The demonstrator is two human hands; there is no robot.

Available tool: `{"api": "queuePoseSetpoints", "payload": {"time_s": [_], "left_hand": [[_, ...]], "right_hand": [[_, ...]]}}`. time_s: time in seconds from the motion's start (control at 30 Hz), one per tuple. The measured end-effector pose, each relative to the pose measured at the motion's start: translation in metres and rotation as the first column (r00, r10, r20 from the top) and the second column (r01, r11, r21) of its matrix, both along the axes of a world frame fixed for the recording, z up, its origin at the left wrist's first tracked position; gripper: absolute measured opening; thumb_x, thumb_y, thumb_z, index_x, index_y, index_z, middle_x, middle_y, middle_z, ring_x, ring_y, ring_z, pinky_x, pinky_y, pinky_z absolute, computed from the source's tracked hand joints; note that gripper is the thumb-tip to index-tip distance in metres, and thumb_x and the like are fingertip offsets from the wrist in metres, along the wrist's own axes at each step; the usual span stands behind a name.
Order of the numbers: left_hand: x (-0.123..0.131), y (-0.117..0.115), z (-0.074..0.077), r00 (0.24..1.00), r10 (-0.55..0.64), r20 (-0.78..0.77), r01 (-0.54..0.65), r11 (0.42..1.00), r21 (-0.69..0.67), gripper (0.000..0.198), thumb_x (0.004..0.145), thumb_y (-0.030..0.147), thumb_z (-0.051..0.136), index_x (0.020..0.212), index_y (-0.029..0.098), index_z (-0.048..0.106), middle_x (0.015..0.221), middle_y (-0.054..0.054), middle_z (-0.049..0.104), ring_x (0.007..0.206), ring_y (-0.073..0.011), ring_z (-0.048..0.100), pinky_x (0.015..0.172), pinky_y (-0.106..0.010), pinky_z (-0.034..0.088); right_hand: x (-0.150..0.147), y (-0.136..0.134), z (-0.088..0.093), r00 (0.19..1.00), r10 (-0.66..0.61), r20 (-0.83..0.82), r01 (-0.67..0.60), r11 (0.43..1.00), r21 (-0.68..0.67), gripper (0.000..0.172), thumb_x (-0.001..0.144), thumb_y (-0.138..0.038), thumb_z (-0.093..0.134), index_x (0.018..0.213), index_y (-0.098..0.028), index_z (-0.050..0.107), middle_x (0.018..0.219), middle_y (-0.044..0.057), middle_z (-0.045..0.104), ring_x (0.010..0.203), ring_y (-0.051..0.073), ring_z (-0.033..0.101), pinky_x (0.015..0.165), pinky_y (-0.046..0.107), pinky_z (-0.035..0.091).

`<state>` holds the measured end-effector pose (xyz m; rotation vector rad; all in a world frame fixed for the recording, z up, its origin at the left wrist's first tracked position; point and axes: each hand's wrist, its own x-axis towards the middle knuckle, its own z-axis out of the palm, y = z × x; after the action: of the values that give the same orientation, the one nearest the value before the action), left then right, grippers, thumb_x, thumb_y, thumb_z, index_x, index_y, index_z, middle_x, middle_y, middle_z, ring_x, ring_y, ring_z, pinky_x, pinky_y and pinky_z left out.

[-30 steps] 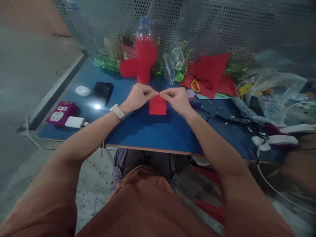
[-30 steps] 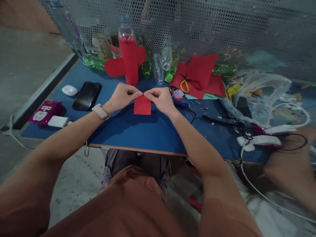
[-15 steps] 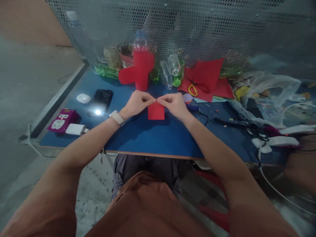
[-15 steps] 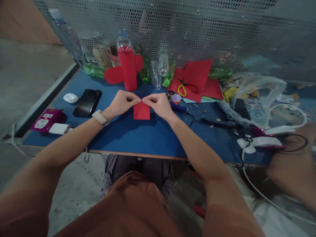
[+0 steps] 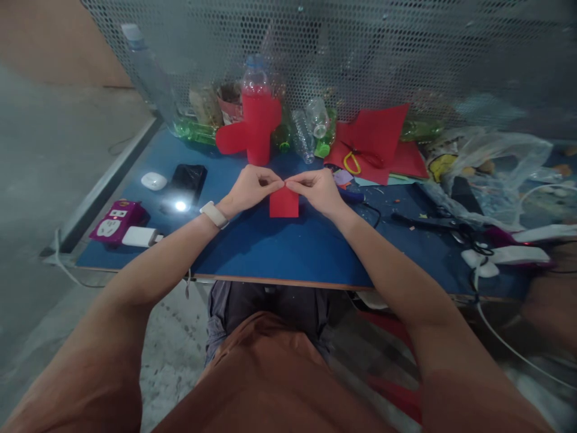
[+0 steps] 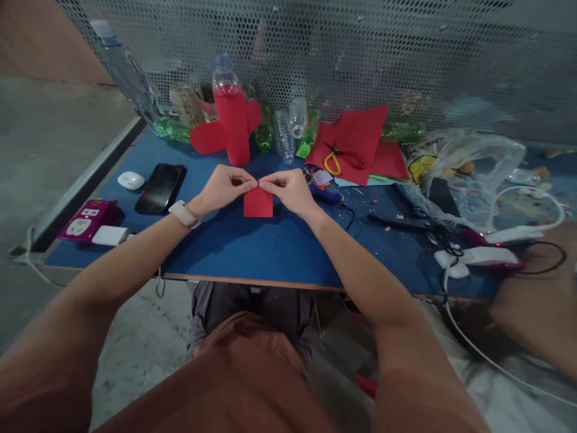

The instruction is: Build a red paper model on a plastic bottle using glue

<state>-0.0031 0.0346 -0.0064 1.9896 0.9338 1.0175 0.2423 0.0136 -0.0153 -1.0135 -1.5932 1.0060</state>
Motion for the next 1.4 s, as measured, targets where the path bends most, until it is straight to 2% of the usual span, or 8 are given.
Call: {"api": "queuePoseSetpoints", "payload": {"time_s": [0.43,0.57,0.67,0.83,0.9,0.97,1.07,1.4], "left_hand": [[0.001,0.001,-0.001,0.999,-0.028,0.031,0.028,1.0,-0.008,0.026,0.093,0.043,0.087,0.098,0.019,0.093,0.089,-0.009,0.089,0.076,-0.0178,0.074,0.073,-0.034,0.056],[-0.008,0.007,0.006,0.994,0.1,-0.051,-0.09,0.983,0.162,0.028,0.102,0.046,0.081,0.102,0.02,0.091,0.096,-0.008,0.09,0.084,-0.0212,0.078,0.084,-0.038,0.061],[-0.028,0.021,0.018,0.939,0.326,-0.108,-0.266,0.89,0.371,0.023,0.109,0.044,0.078,0.113,0.023,0.087,0.107,-0.007,0.089,0.1,-0.0258,0.08,0.106,-0.046,0.062],[-0.07,0.058,0.023,0.786,0.615,-0.059,-0.494,0.684,0.537,0.027,0.111,0.047,0.085,0.119,0.023,0.078,0.139,-0.013,0.075,0.142,-0.0371,0.066,0.13,-0.065,0.05],[-0.08,0.072,0.016,0.786,0.615,-0.07,-0.488,0.685,0.541,0.028,0.105,0.042,0.091,0.118,0.021,0.078,0.148,-0.016,0.069,0.148,-0.0384,0.063,0.134,-0.065,0.048],[-0.085,0.084,0.007,0.812,0.571,-0.117,-0.458,0.75,0.476,0.022,0.099,0.036,0.092,0.106,0.021,0.078,0.15,-0.018,0.07,0.147,-0.0415,0.067,0.134,-0.064,0.051],[-0.091,0.098,-0.004,0.821,0.544,-0.172,-0.46,0.809,0.366,0.019,0.099,0.039,0.087,0.106,0.023,0.078,0.129,-0.016,0.078,0.136,-0.0435,0.074,0.131,-0.067,0.053],[-0.105,0.12,-0.015,0.776,0.619,-0.118,-0.535,0.746,0.396,0.037,0.093,0.051,0.091,0.114,0.025,0.074,0.129,-0.018,0.079,0.136,-0.0437,0.073,0.133,-0.067,0.053]], "right_hand": [[0.001,0.0,0.001,0.999,0.017,-0.035,-0.018,1.0,-0.022,0.047,0.078,-0.063,0.11,0.1,-0.023,0.099,0.108,0.011,0.097,0.106,0.035,0.093,0.105,0.053,0.077],[-0.001,0.001,-0.003,0.999,-0.001,-0.043,0.0,1.0,-0.031,0.048,0.077,-0.063,0.109,0.102,-0.023,0.099,0.107,0.011,0.097,0.105,0.034,0.092,0.104,0.053,0.077],[-0.003,0.002,-0.007,0.999,0.003,-0.044,-0.005,0.999,-0.043,0.043,0.077,-0.06,0.109,0.101,-0.025,0.1,0.106,0.011,0.097,0.103,0.034,0.092,0.106,0.055,0.076],[-0.007,0.001,-0.011,0.999,0.028,-0.039,-0.031,0.997,-0.072,0.042,0.075,-0.062,0.11,0.099,-0.028,0.099,0.108,0.011,0.096,0.108,0.036,0.092,0.106,0.057,0.076],[-0.008,0.001,-0.011,0.999,0.029,-0.037,-0.032,0.996,-0.078,0.045,0.074,-0.065,0.109,0.099,-0.028,0.099,0.108,0.011,0.096,0.109,0.036,0.092,0.106,0.057,0.076],[-0.009,0.0,-0.01,0.999,0.025,-0.039,-0.028,0.997,-0.074,0.048,0.074,-0.067,0.109,0.098,-0.027,0.099,0.108,0.011,0.096,0.109,0.036,0.092,0.106,0.057,0.076],[-0.009,-0.001,-0.008,0.999,0.021,-0.034,-0.023,0.998,-0.066,0.048,0.074,-0.067,0.109,0.098,-0.027,0.099,0.107,0.011,0.096,0.107,0.035,0.092,0.106,0.056,0.075],[-0.011,-0.002,-0.008,0.999,0.03,-0.036,-0.032,0.997,-0.068,0.043,0.075,-0.062,0.107,0.098,-0.027,0.1,0.105,0.01,0.097,0.102,0.033,0.091,0.102,0.053,0.075]]}}
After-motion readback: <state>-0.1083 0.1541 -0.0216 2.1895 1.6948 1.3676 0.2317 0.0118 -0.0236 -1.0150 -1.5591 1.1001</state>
